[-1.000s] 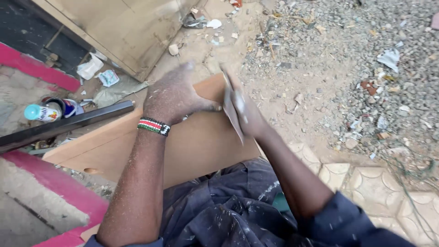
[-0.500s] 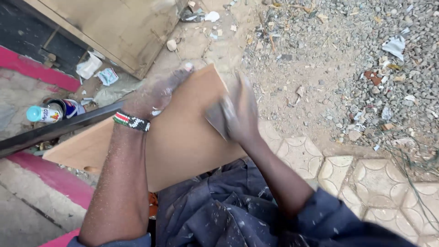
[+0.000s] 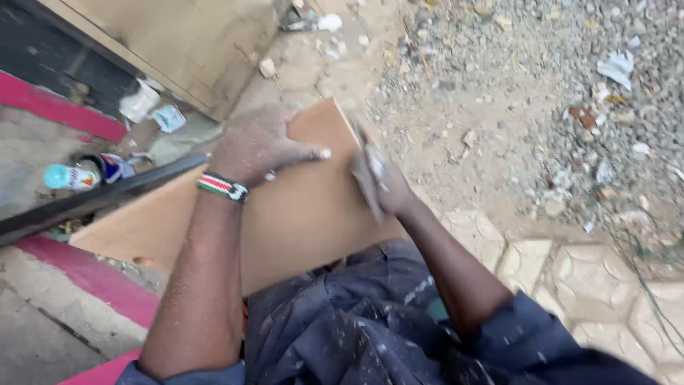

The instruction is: The person sands the edges and surface of a rectangular wooden board using a sanding block. They hold the board with their left hand and rub the sanding block back and forth along the edges and face of the wood.

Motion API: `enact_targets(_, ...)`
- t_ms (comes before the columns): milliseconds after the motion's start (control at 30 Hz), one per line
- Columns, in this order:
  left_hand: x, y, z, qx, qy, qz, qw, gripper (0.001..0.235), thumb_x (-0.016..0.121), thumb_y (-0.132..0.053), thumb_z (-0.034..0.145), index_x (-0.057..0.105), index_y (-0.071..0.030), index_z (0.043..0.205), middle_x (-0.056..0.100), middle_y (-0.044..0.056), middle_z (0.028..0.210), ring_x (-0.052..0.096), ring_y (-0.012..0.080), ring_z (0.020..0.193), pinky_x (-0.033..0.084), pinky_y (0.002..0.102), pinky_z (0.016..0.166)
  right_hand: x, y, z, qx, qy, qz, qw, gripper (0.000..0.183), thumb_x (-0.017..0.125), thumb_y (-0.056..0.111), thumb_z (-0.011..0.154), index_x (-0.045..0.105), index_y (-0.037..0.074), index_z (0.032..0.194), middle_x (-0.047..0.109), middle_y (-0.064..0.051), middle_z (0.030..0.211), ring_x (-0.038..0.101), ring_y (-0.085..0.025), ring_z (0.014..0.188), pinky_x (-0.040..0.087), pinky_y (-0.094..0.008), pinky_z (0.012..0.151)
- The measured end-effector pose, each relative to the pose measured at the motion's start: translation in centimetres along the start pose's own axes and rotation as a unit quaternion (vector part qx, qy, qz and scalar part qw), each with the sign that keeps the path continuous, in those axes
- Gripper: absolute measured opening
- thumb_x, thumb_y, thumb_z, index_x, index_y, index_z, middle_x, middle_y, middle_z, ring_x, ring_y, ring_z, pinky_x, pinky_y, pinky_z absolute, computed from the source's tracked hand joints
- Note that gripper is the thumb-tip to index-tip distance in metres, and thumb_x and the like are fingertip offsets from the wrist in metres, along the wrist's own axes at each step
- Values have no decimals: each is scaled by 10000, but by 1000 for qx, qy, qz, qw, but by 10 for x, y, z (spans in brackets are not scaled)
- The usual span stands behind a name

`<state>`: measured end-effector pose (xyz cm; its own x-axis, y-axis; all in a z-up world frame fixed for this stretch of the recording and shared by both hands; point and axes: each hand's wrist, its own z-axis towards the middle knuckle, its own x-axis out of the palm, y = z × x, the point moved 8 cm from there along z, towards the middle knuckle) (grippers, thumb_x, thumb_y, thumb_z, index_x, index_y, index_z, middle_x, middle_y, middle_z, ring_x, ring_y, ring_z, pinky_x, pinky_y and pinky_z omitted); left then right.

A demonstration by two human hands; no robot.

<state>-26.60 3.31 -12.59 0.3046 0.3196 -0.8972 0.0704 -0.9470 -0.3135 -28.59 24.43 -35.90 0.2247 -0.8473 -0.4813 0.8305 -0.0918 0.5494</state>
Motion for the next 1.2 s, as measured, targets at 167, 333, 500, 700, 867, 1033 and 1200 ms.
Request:
enact_targets(167, -8, -10, 2, 0, -5, -1, 1000, 723, 882, -781, 857, 842, -192, 1274, 869, 201, 1257, 774, 491, 1350, 602, 649, 1109, 25, -28, -113, 336, 91, 117, 930, 753, 388, 405, 1231, 354, 14, 1874, 422, -391, 1854, 365, -600, 1716, 176, -669, 1500)
enact_targets(333, -6, -30, -6, 7, -14, -4, 1000, 730, 828, -798, 880, 845, -233, 1343, 866, 206, 1281, 768, 515, 1356, 595, 672, 1134, -41, 58, 99, 347, 54, 165, 922, 844, 417, 586, 1195, 298, 70, 1852, 473, -333, 1802, 439, -469, 1693, 326, -597, 1459)
enact_targets(500, -4, -22, -14, -17, -27, -7, 999, 567, 727, -780, 927, 862, -302, 1203, 897, 107, 1172, 810, 455, 1286, 630, 643, 1074, -90, 133, 151, 197, -27, 229, 953, 888, 347, 747, 1227, 239, 133, 1860, 471, -318, 1767, 452, -463, 1666, 372, -621, 1403)
enact_targets(700, -28, -66, -31, -47, 17, 37, 998, 426, 799, -486, 797, 927, -179, 1062, 912, 144, 1083, 847, 444, 1244, 641, 620, 1074, -108, 176, 94, 312, 43, 78, 946, 1028, 477, 758, 1128, 378, 53, 1869, 431, -404, 1792, 350, -693, 1696, 271, -763, 1396)
enact_targets(867, -14, -77, -17, -20, -22, 64, 998, 499, 826, -595, 780, 942, -212, 1076, 895, 119, 966, 880, 425, 1116, 663, 602, 953, -123, 205, 92, 305, 24, -18, 952, 869, 805, 409, 1074, 462, 138, 1825, 628, -330, 1590, 549, -639, 1525, 432, -725, 1250)
enact_targets(1033, -28, -81, -33, -41, -9, 13, 999, 556, 903, -495, 791, 924, -97, 1179, 910, 184, 1071, 861, 459, 1220, 649, 626, 1025, -87, 156, -28, 314, -8, -142, 939, 499, 736, 131, 1136, 762, 181, 1631, 837, -196, 1305, 796, -528, 1310, 651, -617, 1103)
enact_targets(1200, -23, -89, -28, 2, -99, 63, 993, 365, 849, -509, 882, 941, -183, 1016, 892, 124, 871, 893, 458, 1033, 698, 626, 859, -134, 220, 126, 133, -114, -177, 969, 488, 716, -20, 1133, 747, 126, 1598, 820, -227, 1345, 746, -568, 1292, 614, -663, 1107)
